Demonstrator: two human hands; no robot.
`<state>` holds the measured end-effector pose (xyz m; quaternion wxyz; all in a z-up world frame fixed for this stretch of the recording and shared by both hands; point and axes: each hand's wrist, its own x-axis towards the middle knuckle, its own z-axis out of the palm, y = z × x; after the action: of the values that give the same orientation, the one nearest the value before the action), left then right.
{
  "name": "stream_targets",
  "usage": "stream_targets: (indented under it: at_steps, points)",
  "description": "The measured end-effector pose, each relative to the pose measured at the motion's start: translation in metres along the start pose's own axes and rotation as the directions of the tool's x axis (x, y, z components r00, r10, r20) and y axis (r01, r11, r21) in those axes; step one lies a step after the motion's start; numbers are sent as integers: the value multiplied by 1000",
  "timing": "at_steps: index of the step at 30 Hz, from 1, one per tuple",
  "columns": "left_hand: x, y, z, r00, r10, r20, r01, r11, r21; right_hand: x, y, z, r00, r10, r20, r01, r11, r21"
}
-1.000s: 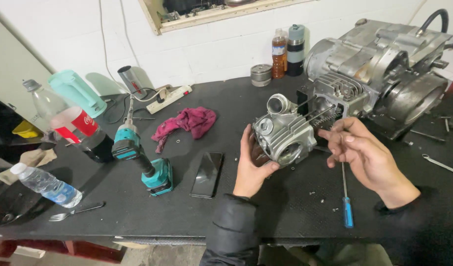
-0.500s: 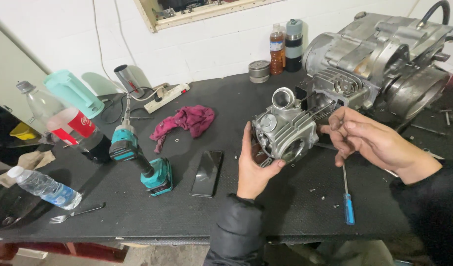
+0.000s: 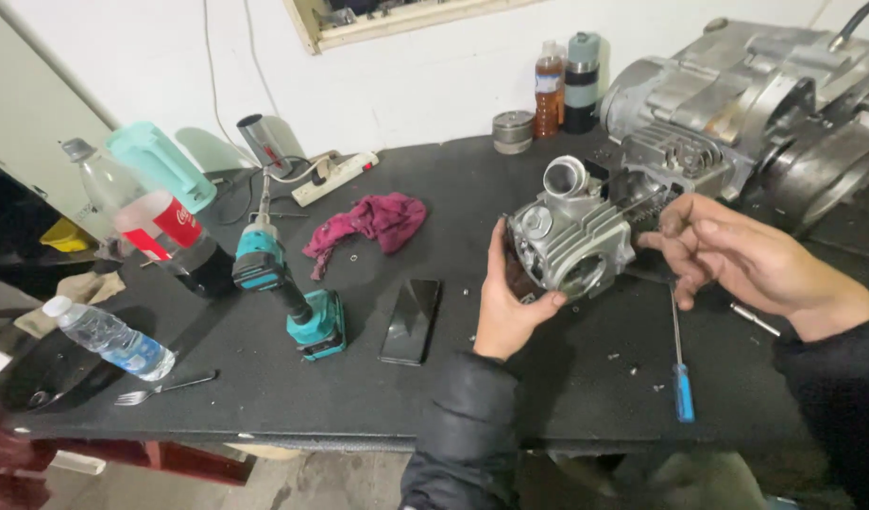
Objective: The person uses a cordless impact wrench to remove bolts from a motorcycle engine cylinder head. They then use a wooden stick to pry off the cylinder head cover and separate the cylinder head from the engine block.
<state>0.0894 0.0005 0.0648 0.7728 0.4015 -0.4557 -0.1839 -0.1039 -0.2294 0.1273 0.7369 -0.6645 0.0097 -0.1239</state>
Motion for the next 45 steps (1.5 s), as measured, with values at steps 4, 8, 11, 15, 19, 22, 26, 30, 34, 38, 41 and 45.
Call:
stream_targets:
  at_steps: [4, 8, 11, 15, 19, 22, 26, 30, 34, 38, 41, 45]
  points:
    - [11, 25, 11, 999, -38, -23, 43, 965, 260, 8, -12, 1, 1000, 7, -24, -8, 998, -59]
    - [7, 8, 2, 997, -53, 47, 42, 977, 211, 0, -5, -2, 1000, 1, 1, -1, 994, -111]
    - [12, 0, 10, 998, 30, 60, -35, 996, 80, 7, -11, -9, 999, -45, 22, 46, 997, -65]
    - [6, -7, 10, 997, 80, 14, -80, 941, 329, 4, -9, -10, 999, 37, -20, -38, 998, -57]
    - [16, -12, 1, 995, 75, 65, -91, 952, 291, 9, -17, -2, 997, 33, 65, -23, 989, -147]
    - [8, -15, 10, 994, 95, 53, -108, 928, 357, 5, -11, -11, 997, 23, 78, -13, 992, -123]
    - [19, -7, 10, 998, 48, 33, -56, 956, 287, 12, -16, -11, 999, 31, 26, -26, 985, -171]
    - [22, 4, 11, 999, -12, 38, -4, 913, 408, 19, -3, -20, 998, -30, -51, 23, 991, -130]
    - [2, 27, 30, 966, 260, -9, -166, 643, 748, 18, 21, -25, 984, -109, -145, 110, 994, 0]
    - [-19, 43, 62, 945, 305, -117, -82, 570, 817, 13, 28, -13, 981, -148, -122, 164, 978, 129]
    - [-19, 60, 78, 854, 521, -3, -206, 344, 916, 14, 26, -2, 974, -156, -166, 179, 974, 136]
    - [5, 74, 71, 840, 391, 377, -406, -9, 914, 17, 43, -3, 959, -238, -154, 261, 953, 155]
